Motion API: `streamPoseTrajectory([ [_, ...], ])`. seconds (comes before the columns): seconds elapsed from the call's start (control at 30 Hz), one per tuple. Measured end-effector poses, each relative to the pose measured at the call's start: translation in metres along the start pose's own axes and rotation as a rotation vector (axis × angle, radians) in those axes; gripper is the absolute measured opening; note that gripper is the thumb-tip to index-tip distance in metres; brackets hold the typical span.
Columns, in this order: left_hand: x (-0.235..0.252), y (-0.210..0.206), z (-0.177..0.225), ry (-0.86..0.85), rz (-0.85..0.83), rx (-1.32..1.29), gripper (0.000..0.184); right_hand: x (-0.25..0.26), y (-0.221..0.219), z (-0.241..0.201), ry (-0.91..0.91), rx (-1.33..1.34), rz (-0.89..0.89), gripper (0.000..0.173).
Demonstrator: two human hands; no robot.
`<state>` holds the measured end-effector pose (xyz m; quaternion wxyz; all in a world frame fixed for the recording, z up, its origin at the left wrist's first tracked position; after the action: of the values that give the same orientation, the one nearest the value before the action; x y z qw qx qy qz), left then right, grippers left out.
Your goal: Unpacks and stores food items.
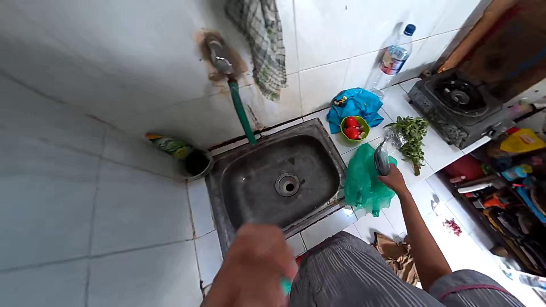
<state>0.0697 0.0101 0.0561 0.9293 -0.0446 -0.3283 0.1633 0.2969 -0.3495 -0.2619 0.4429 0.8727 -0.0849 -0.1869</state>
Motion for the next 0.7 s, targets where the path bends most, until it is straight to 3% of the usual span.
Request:
streamPoseTrajectory([
  [0.13,-0.01,-0.012,-0.114,0.339,-0.059,0.126,0.028,-0.057,0.032,-0.039,0.087,0.23,0.05,0.079],
  [0.33,-0.033,-0.07,-0.219,0.758,-0.236,0.189,0.053,-0.139,0.019,-0.102,0.246,0.547,-0.099,0.076],
  [0.43,-0.057,-0.095,-0.24,0.917,-0.254,0.118,0.064,-0.163,0.009,-0.124,0.303,0.626,-0.069,0.079],
  [0.57,-0.068,-0.085,-0.255,0.957,-0.057,0.088,0.056,-0.184,0.012,-0.139,0.47,0.528,-0.182,0.084],
  [0.63,-0.071,-0.075,-0.257,0.986,-0.03,0.119,0.053,-0.188,0.024,-0.137,0.546,0.48,-0.277,0.071],
  [0.7,-0.073,-0.068,-0.255,0.972,-0.079,0.138,0.053,-0.182,0.047,-0.129,0.583,0.419,-0.227,0.053],
])
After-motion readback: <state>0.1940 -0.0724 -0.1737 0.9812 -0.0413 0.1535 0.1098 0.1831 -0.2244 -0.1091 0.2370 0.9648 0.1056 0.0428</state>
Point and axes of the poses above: each hand's wrist, its own x-axis towards the middle knuckle, its own y-axis out of the back of the hand, z = x × y, the point moved 9 cm from there along x, towards the middle knuckle, and after that the axes turned 13 degrees about z, right-handed, at the moved point
